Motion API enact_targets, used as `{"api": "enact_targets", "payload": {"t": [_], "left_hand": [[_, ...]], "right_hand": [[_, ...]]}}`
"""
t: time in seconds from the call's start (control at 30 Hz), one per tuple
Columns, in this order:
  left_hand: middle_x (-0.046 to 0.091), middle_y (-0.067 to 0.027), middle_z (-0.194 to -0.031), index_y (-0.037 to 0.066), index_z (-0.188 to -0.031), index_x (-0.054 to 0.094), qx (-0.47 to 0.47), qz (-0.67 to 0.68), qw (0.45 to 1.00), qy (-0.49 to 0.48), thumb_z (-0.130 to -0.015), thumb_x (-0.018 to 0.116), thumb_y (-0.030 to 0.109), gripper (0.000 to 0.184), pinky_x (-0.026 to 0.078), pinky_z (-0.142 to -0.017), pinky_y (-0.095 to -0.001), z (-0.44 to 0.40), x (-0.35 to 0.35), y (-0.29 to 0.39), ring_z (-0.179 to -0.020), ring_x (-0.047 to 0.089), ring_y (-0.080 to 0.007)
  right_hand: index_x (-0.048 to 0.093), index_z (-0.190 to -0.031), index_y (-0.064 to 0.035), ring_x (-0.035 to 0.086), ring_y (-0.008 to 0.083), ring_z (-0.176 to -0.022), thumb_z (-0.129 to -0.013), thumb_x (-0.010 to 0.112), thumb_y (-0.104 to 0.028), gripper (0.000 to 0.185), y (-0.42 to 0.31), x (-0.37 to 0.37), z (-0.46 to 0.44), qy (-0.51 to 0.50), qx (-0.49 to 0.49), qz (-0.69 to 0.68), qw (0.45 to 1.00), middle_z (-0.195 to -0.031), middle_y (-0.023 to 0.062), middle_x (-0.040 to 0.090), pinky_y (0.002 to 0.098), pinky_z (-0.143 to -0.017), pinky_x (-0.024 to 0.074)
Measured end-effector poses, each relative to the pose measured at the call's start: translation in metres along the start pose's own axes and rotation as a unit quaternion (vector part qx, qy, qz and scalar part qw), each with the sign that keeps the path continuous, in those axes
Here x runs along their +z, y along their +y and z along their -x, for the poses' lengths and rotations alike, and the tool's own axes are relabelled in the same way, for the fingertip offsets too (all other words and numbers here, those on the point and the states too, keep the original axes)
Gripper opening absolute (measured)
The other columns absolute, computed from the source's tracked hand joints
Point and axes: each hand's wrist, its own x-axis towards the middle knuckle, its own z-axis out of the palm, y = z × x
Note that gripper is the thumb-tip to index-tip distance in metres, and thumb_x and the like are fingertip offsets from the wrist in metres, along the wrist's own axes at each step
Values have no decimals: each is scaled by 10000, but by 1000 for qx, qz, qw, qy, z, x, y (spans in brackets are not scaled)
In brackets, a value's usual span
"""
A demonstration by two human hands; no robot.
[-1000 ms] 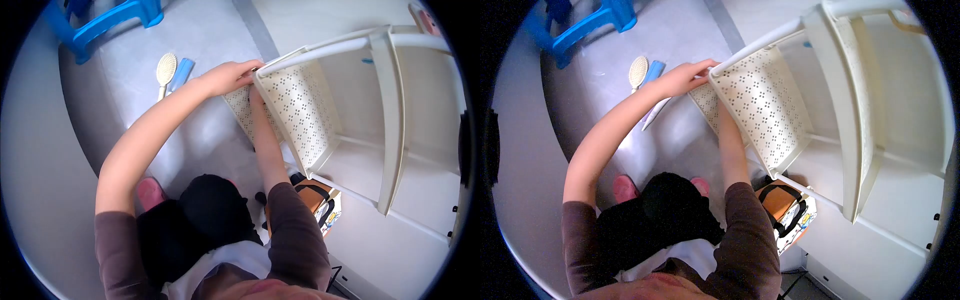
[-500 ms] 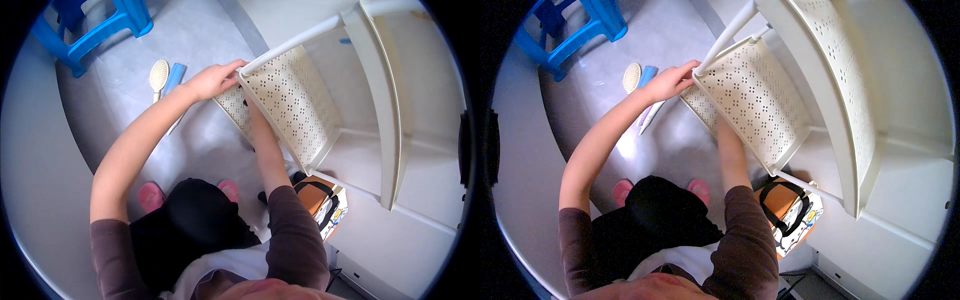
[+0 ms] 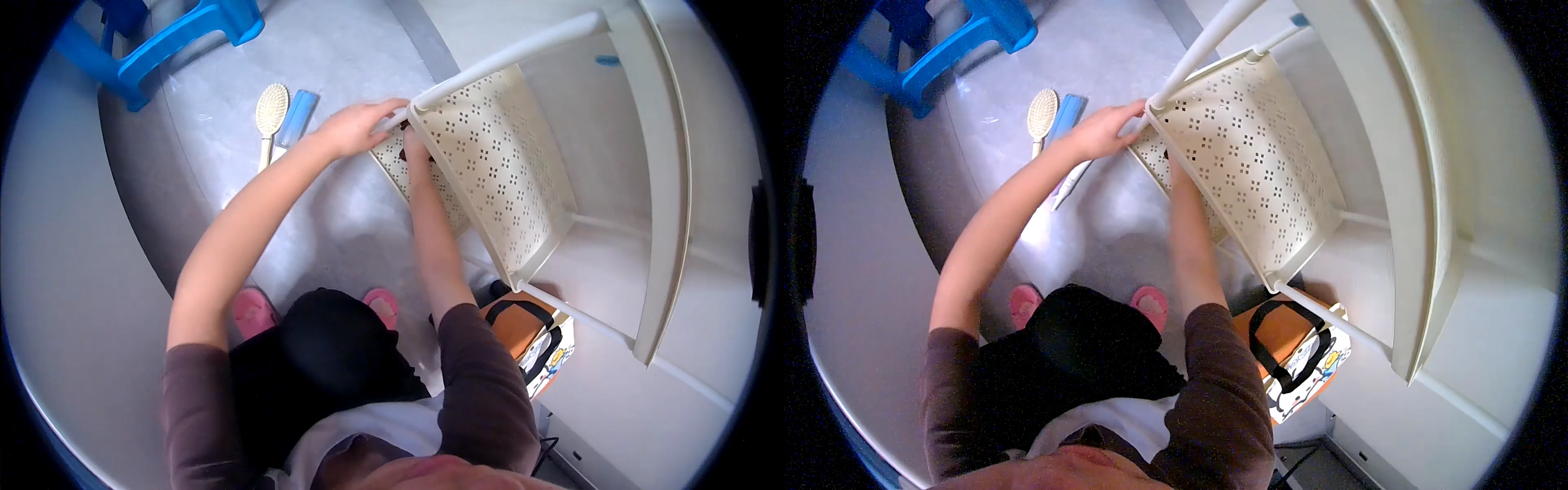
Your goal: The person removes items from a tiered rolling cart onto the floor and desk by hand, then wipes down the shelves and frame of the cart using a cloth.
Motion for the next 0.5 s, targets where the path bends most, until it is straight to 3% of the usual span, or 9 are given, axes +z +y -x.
{"api": "enact_targets", "payload": {"t": [0.07, 0.17, 0.3, 0.5], "left_hand": [[577, -143, -968, 154, -1265, 301, 11, -81, 996, 45, -726, 588, 76, 616, 442, -773, -383, 4, 29, -29, -907, 550, -308], [573, -147, -973, 140, -1279, 286, -186, -53, 975, -107, -678, 612, 38, 691, 437, -788, -384, 4, 45, -36, -919, 543, -310], [580, -172, -933, 132, -1315, 222, -144, -85, 983, -70, -642, 643, 6, 804, 446, -760, -383, 3, 59, -59, -866, 551, -330], [592, -156, -908, 157, -1295, 262, -69, -81, 994, -41, -626, 666, 55, 787, 455, -707, -389, 3, 62, -82, -824, 568, -325]], "right_hand": [[438, -1143, -39, 452, 263, -1043, -751, 557, -123, 418, -1, -4, 2, -8, 2, 12, 1000, -1113, 148, 486, 364, -902, 340], [438, -1141, -37, 452, 271, -1046, -742, 556, -110, 423, -5, -9, 4, -21, 5, 31, 999, -1110, 153, 487, 367, -904, 338], [438, -1139, -35, 451, 280, -1049, -730, 554, -94, 429, -17, -15, 8, -38, 16, 53, 998, -1106, 161, 490, 371, -906, 335], [437, -1135, -31, 450, 295, -1053, -713, 551, -69, 439, -60, -24, 28, -75, 51, 70, 993, -1100, 173, 493, 377, -910, 331]]}}
